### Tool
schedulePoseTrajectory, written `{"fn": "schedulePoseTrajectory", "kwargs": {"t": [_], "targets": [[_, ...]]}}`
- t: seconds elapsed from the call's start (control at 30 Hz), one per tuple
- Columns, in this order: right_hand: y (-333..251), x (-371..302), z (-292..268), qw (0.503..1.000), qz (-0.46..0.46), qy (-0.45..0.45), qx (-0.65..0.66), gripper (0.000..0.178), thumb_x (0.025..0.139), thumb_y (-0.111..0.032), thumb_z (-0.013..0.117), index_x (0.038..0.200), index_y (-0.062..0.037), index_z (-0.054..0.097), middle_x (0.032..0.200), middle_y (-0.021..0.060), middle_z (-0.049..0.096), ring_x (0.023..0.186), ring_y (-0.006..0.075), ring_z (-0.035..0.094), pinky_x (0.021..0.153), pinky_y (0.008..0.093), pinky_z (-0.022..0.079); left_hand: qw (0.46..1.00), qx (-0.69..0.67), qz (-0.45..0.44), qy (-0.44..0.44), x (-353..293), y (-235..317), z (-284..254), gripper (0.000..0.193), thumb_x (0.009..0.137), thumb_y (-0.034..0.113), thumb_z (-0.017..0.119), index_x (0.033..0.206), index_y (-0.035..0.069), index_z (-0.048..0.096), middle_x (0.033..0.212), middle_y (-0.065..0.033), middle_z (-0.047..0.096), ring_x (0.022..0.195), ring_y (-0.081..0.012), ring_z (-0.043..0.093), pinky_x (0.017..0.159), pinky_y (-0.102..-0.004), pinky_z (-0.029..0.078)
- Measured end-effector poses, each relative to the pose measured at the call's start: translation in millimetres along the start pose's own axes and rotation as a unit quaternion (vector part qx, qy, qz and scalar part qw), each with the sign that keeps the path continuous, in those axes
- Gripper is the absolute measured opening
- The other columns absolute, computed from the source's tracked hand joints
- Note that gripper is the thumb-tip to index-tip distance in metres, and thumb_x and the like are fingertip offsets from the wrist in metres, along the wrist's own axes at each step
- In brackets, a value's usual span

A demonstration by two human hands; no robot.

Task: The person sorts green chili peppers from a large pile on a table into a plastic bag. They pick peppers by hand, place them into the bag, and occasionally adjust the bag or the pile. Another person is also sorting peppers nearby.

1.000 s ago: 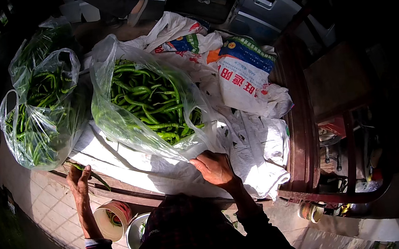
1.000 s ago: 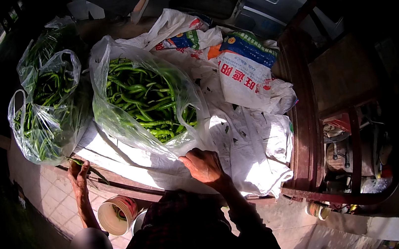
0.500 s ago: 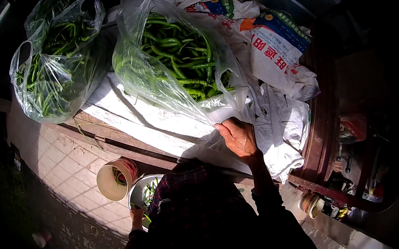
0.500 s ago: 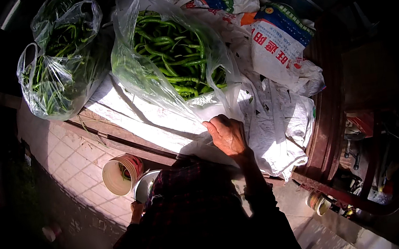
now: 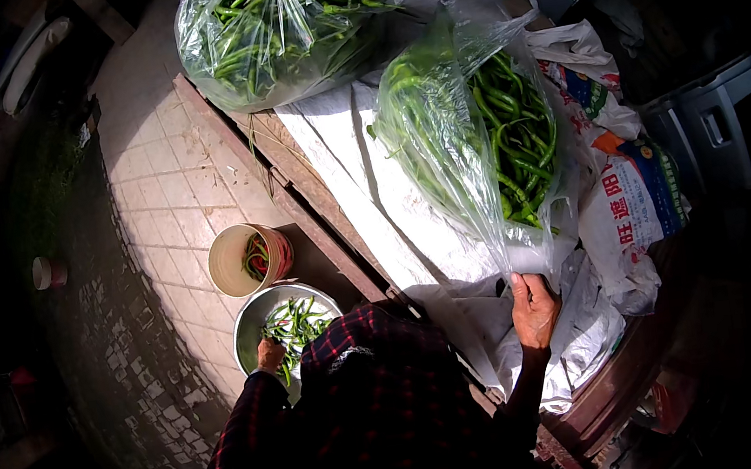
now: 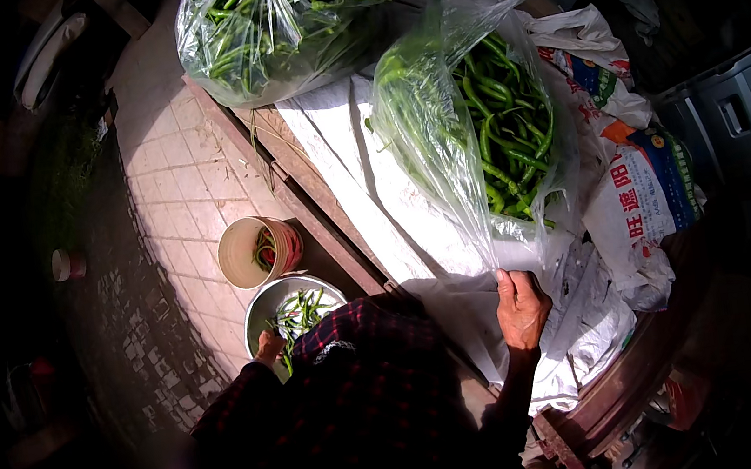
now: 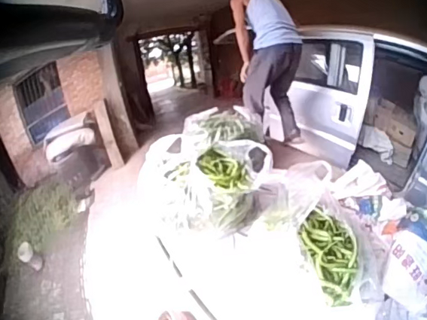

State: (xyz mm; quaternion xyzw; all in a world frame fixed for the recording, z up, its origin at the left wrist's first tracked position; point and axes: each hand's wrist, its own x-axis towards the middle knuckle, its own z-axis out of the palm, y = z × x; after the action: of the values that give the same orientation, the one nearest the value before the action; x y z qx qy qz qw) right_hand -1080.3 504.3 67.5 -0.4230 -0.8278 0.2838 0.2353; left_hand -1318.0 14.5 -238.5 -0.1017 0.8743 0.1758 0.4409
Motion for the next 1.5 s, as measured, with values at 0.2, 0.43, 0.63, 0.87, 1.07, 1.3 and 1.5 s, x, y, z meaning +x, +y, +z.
{"fn": "schedulePoseTrajectory", "kwargs": {"t": [0.2,0.43,0.63,0.87,1.07,1.3,1.5], "targets": [[0,-1,2,1.000,0.002,-0.015,0.013,0.010,0.088,-0.010,0.065,0.086,-0.0008,0.063,0.075,0.0137,0.061,0.065,0.0298,0.058,0.062,0.0364,0.046,0.985,0.053,0.074,0.145,26,-55,15,0.016,0.071,0.010,0.060,0.076,-0.006,0.061,0.064,-0.0212,0.062,0.060,-0.0333,0.066,0.048,-0.0452,0.051],[2,-3,2,1.000,-0.013,-0.013,0.011,0.012,0.090,-0.013,0.064,0.091,-0.0006,0.064,0.078,0.0162,0.062,0.066,0.0288,0.059,0.065,0.0353,0.047,0.969,0.057,0.157,0.179,39,-47,11,0.024,0.072,0.013,0.055,0.087,-0.004,0.064,0.095,-0.0295,0.064,0.097,-0.0448,0.062,0.083,-0.0493,0.049],[1,-7,0,0.999,-0.025,0.015,-0.016,0.009,0.087,-0.009,0.064,0.088,-0.0007,0.062,0.080,0.0163,0.062,0.071,0.0367,0.060,0.064,0.0409,0.047,0.969,0.095,0.185,0.131,37,8,7,0.032,0.071,0.025,0.065,0.070,-0.007,0.062,0.074,-0.0282,0.063,0.078,-0.0430,0.065,0.067,-0.0503,0.049],[7,-14,3,0.999,-0.009,0.044,0.013,0.011,0.086,-0.010,0.066,0.087,0.0000,0.063,0.079,0.0162,0.061,0.069,0.0344,0.057,0.063,0.0380,0.045,0.920,0.241,0.277,0.138,82,44,8,0.023,0.070,0.017,0.063,0.077,-0.004,0.069,0.082,-0.0242,0.068,0.082,-0.0385,0.067,0.075,-0.0438,0.053],[1,-13,11,0.998,-0.036,0.048,0.000,0.011,0.086,-0.011,0.066,0.088,-0.0005,0.062,0.082,0.0172,0.061,0.075,0.0384,0.059,0.066,0.0409,0.046,0.954,0.148,0.187,0.184,43,97,2,0.033,0.070,0.027,0.061,0.079,-0.004,0.067,0.082,-0.0246,0.068,0.083,-0.0398,0.066,0.075,-0.0468,0.053],[7,-17,9,0.998,-0.036,0.059,0.003,0.010,0.084,-0.010,0.066,0.086,-0.0004,0.062,0.082,0.0179,0.061,0.076,0.0399,0.059,0.065,0.0420,0.046,0.955,0.154,0.244,0.061,49,160,-19,0.037,0.074,0.026,0.062,0.105,0.009,0.070,0.079,-0.0184,0.066,0.079,-0.0371,0.064,0.071,-0.0482,0.050],[3,-11,25,0.997,-0.061,0.044,0.031,0.009,0.084,-0.008,0.065,0.089,-0.0011,0.064,0.082,0.0175,0.062,0.073,0.0386,0.059,0.064,0.0416,0.046,0.855,0.060,0.464,0.222,73,209,-41,0.040,0.078,0.031,0.064,0.105,0.002,0.065,0.080,-0.0225,0.067,0.076,-0.0377,0.065,0.067,-0.0447,0.051]]}}
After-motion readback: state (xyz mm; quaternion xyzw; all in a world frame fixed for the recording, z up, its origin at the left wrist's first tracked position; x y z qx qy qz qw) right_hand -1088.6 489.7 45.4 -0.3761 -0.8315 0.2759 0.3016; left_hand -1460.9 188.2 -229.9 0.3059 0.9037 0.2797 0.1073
